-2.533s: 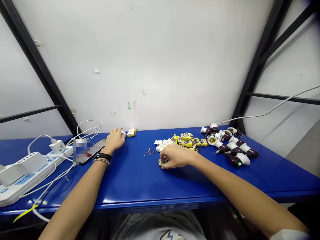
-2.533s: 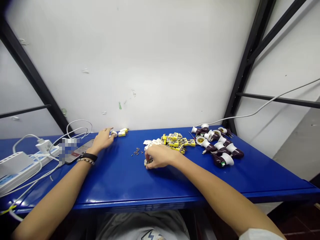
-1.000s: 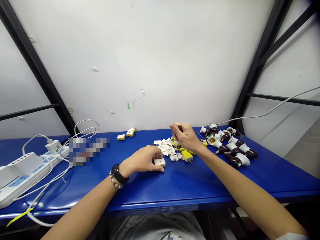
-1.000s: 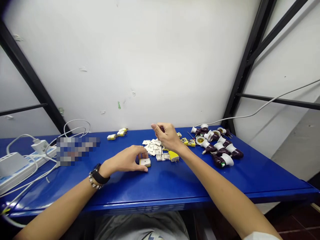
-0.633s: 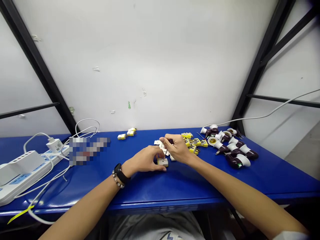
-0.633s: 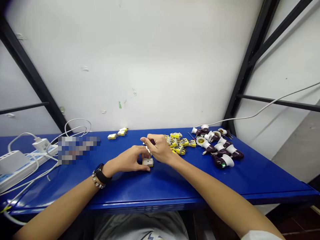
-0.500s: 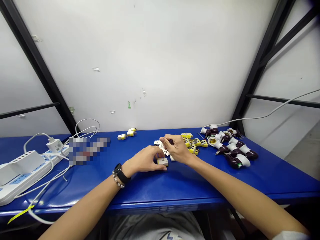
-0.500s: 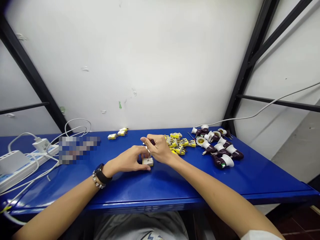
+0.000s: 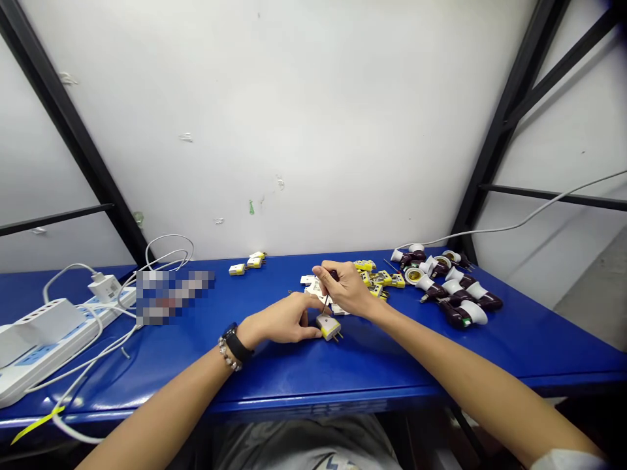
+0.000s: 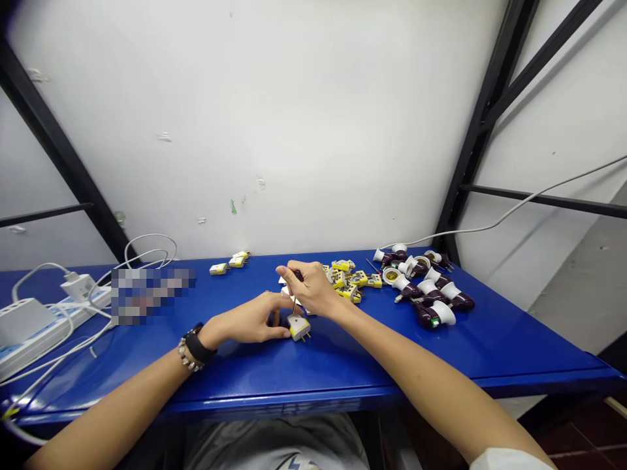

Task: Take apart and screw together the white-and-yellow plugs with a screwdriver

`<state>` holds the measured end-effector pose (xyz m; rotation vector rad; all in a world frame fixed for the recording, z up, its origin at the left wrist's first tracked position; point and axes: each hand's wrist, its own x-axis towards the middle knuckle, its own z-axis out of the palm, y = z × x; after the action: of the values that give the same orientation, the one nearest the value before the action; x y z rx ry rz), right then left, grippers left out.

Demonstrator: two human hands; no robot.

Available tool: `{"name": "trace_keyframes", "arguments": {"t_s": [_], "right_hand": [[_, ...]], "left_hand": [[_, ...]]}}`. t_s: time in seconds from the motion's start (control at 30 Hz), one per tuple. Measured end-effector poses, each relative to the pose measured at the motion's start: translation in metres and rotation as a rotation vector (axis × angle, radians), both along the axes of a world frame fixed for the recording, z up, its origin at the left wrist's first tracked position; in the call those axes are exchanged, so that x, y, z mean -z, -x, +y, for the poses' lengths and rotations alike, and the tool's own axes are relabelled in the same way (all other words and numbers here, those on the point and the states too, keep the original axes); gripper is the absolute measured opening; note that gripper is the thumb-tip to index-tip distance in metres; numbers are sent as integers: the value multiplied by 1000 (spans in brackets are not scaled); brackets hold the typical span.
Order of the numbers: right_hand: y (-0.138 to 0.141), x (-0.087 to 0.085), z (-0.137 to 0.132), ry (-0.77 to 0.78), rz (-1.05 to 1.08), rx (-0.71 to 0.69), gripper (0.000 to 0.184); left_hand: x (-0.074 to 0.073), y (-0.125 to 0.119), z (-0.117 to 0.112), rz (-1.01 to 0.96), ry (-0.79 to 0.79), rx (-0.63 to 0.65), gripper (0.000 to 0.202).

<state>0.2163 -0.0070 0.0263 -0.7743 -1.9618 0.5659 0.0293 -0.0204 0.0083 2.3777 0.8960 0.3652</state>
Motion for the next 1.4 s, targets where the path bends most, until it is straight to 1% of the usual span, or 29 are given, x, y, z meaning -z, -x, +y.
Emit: {"name": "trace_keyframes", "arguments": {"t_s": [0.07, 0.1, 0.2, 0.37, 0.53, 0.63, 0.73, 0.83, 0.9, 0.97, 1.0, 1.07, 1.17, 1.23, 1.3, 1.4], "right_hand": [[0, -1, -1, -12, -6, 13, 54], [0, -1, -1, -19, -13, 17, 54], [0, -1, -1, -50, -37, 20, 54], [0, 1, 0, -54, -39, 32, 54], [1, 1, -2, -42, -78, 24, 52], [2, 2, -3, -47, -110, 17, 51], [3, 2, -2, -49, -110, 12, 49], [4, 3, -1, -30, -80, 10, 42], [3, 3, 0, 36, -14, 10, 35], [3, 3, 0, 90, 71, 24, 34], [2, 3, 0, 88, 99, 36, 34], [1, 3, 0, 19, 107, 62, 32], [1, 1, -3, -98, 40, 80, 28], [1, -2, -4, -125, -2, 76, 28], [-1, -5, -4, -88, -25, 40, 29], [-5, -12, -4, 69, -19, -78, 32]], "left_hand": [[4, -4, -1, 43, -92, -63, 28], [5, -5, 0, 55, -119, -93, 28], [7, -6, 2, 69, -140, -142, 28], [6, -5, 3, 109, -182, -187, 24], [6, -3, 4, 119, -193, -178, 26], [7, -2, 5, 26, -233, -134, 25], [11, -5, 6, -169, -191, -70, 17], [17, -8, 9, -287, -106, -83, 21], [20, -9, 11, -301, -73, -107, 23], [21, -8, 12, -295, -50, -112, 23], [21, -8, 12, -290, -40, -107, 23], [19, -7, 11, -292, -23, -96, 22], [18, -6, 11, -307, -17, -88, 20], [20, -6, 11, -310, -22, -97, 20], [21, -7, 12, -300, -25, -117, 21], [21, -8, 12, -298, -16, -140, 19]]}}
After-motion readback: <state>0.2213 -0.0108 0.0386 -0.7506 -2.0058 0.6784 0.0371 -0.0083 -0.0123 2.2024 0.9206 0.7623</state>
